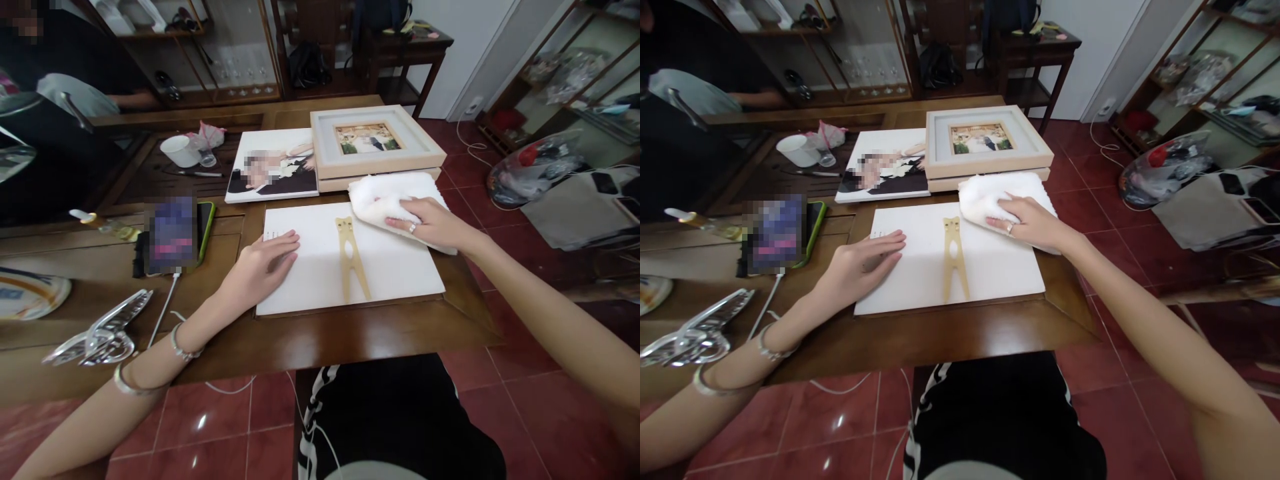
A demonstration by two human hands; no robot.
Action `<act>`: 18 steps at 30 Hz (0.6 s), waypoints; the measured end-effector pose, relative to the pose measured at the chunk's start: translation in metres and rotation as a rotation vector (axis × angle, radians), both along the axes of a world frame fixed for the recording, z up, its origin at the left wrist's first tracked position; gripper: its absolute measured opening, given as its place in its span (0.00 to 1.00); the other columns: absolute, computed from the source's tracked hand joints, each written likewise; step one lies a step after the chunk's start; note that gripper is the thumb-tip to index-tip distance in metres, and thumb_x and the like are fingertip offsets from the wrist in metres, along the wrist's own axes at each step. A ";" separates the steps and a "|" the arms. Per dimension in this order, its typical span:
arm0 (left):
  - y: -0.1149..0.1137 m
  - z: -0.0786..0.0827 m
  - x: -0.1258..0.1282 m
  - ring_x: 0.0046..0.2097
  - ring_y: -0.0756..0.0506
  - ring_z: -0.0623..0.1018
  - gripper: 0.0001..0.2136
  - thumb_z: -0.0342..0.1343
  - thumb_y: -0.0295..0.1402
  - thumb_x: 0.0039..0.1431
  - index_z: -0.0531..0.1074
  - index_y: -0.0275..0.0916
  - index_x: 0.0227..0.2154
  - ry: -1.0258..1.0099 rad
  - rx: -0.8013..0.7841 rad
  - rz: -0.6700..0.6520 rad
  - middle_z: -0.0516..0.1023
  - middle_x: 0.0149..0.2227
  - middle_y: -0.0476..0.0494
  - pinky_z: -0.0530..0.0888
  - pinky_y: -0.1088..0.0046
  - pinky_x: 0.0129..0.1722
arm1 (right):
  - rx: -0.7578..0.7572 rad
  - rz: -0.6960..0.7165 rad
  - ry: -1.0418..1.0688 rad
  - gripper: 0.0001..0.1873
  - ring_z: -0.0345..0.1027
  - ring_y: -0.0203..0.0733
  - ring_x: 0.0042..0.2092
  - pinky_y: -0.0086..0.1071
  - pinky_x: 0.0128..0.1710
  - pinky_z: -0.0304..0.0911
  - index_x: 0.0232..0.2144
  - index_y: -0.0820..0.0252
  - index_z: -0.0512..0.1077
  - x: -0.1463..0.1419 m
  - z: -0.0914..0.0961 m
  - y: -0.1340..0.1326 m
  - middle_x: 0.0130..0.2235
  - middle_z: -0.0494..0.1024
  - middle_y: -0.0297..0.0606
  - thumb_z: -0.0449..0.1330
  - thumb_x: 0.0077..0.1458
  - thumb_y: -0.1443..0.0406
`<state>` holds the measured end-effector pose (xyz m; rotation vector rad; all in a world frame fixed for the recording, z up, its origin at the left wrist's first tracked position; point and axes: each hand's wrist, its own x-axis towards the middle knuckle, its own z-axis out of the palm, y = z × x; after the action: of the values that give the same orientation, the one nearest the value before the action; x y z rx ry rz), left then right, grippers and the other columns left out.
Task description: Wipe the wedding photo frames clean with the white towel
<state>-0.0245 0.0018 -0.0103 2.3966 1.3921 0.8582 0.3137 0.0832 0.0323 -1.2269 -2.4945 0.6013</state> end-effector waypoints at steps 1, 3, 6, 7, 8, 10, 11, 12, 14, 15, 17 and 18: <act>0.000 0.000 0.000 0.55 0.37 0.77 0.11 0.53 0.32 0.63 0.78 0.39 0.44 -0.001 -0.002 0.000 0.79 0.50 0.38 0.71 0.49 0.57 | 0.006 -0.009 0.022 0.24 0.65 0.46 0.36 0.38 0.40 0.59 0.22 0.54 0.54 -0.001 -0.001 0.003 0.25 0.63 0.32 0.51 0.59 0.45; 0.000 0.000 0.000 0.55 0.37 0.77 0.11 0.53 0.32 0.63 0.78 0.39 0.44 -0.001 -0.011 0.002 0.79 0.50 0.39 0.71 0.49 0.57 | -0.003 -0.031 0.047 0.25 0.64 0.45 0.34 0.37 0.39 0.59 0.21 0.54 0.55 -0.003 -0.002 0.004 0.25 0.63 0.32 0.51 0.59 0.45; 0.000 0.000 -0.001 0.55 0.37 0.76 0.12 0.53 0.33 0.63 0.78 0.40 0.45 0.006 -0.022 0.005 0.79 0.51 0.39 0.70 0.48 0.57 | -0.011 -0.052 0.047 0.25 0.65 0.45 0.34 0.39 0.42 0.62 0.21 0.54 0.53 -0.004 -0.001 -0.006 0.23 0.58 0.30 0.51 0.59 0.45; 0.000 0.000 -0.001 0.55 0.37 0.76 0.12 0.53 0.33 0.63 0.78 0.40 0.45 0.006 -0.023 0.006 0.79 0.51 0.39 0.70 0.48 0.58 | -0.010 -0.046 0.048 0.25 0.66 0.46 0.35 0.41 0.44 0.63 0.20 0.53 0.52 -0.003 -0.002 -0.013 0.22 0.55 0.30 0.51 0.59 0.45; 0.000 -0.001 -0.001 0.55 0.37 0.76 0.12 0.53 0.32 0.63 0.78 0.39 0.45 0.004 -0.022 0.006 0.79 0.51 0.39 0.70 0.48 0.58 | -0.010 -0.036 0.053 0.25 0.67 0.48 0.36 0.43 0.47 0.63 0.20 0.53 0.51 -0.002 -0.002 -0.020 0.22 0.54 0.29 0.51 0.59 0.46; 0.000 -0.001 0.000 0.55 0.37 0.76 0.12 0.53 0.32 0.63 0.78 0.39 0.45 -0.002 -0.020 0.005 0.79 0.51 0.39 0.70 0.48 0.58 | -0.024 -0.014 0.064 0.24 0.70 0.51 0.40 0.46 0.52 0.62 0.20 0.53 0.50 0.002 -0.002 -0.037 0.21 0.55 0.30 0.51 0.60 0.47; 0.000 -0.001 0.000 0.55 0.37 0.76 0.12 0.53 0.32 0.63 0.78 0.39 0.45 -0.005 -0.020 0.004 0.79 0.51 0.38 0.70 0.48 0.58 | -0.037 -0.007 0.061 0.24 0.71 0.54 0.45 0.47 0.53 0.62 0.20 0.52 0.51 0.005 -0.001 -0.047 0.22 0.57 0.31 0.51 0.60 0.47; 0.000 -0.001 0.000 0.55 0.37 0.76 0.12 0.53 0.32 0.63 0.78 0.39 0.45 -0.007 -0.020 0.001 0.79 0.51 0.38 0.70 0.48 0.58 | -0.051 -0.008 0.048 0.23 0.70 0.56 0.50 0.47 0.53 0.62 0.21 0.52 0.53 0.007 0.000 -0.057 0.22 0.60 0.32 0.50 0.61 0.48; 0.000 -0.001 0.000 0.55 0.37 0.76 0.12 0.53 0.32 0.63 0.78 0.38 0.45 -0.005 -0.019 -0.006 0.79 0.51 0.38 0.70 0.49 0.58 | -0.085 -0.018 -0.006 0.22 0.63 0.60 0.60 0.48 0.52 0.63 0.21 0.52 0.57 0.013 0.004 -0.079 0.26 0.69 0.36 0.50 0.62 0.49; 0.000 -0.001 0.000 0.55 0.37 0.76 0.12 0.53 0.32 0.63 0.78 0.38 0.45 -0.004 -0.018 -0.008 0.79 0.50 0.38 0.70 0.49 0.58 | -0.107 -0.020 -0.039 0.21 0.58 0.61 0.63 0.48 0.51 0.64 0.22 0.52 0.59 0.015 0.008 -0.090 0.28 0.73 0.38 0.50 0.62 0.49; 0.000 -0.001 0.000 0.55 0.37 0.76 0.12 0.53 0.32 0.63 0.78 0.39 0.45 -0.004 -0.016 -0.012 0.79 0.50 0.39 0.70 0.49 0.58 | -0.173 0.006 -0.095 0.20 0.52 0.59 0.66 0.47 0.51 0.64 0.22 0.52 0.60 0.018 0.016 -0.111 0.34 0.78 0.39 0.51 0.63 0.51; 0.000 -0.001 0.000 0.55 0.37 0.76 0.12 0.53 0.32 0.63 0.78 0.39 0.45 -0.005 -0.015 -0.012 0.79 0.50 0.39 0.70 0.49 0.58 | -0.214 0.034 -0.116 0.20 0.51 0.58 0.67 0.46 0.51 0.65 0.22 0.52 0.60 0.020 0.020 -0.119 0.36 0.79 0.38 0.52 0.63 0.52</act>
<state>-0.0247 0.0020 -0.0111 2.3876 1.3756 0.8475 0.3335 -0.0357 0.0524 -1.3311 -2.6052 0.8471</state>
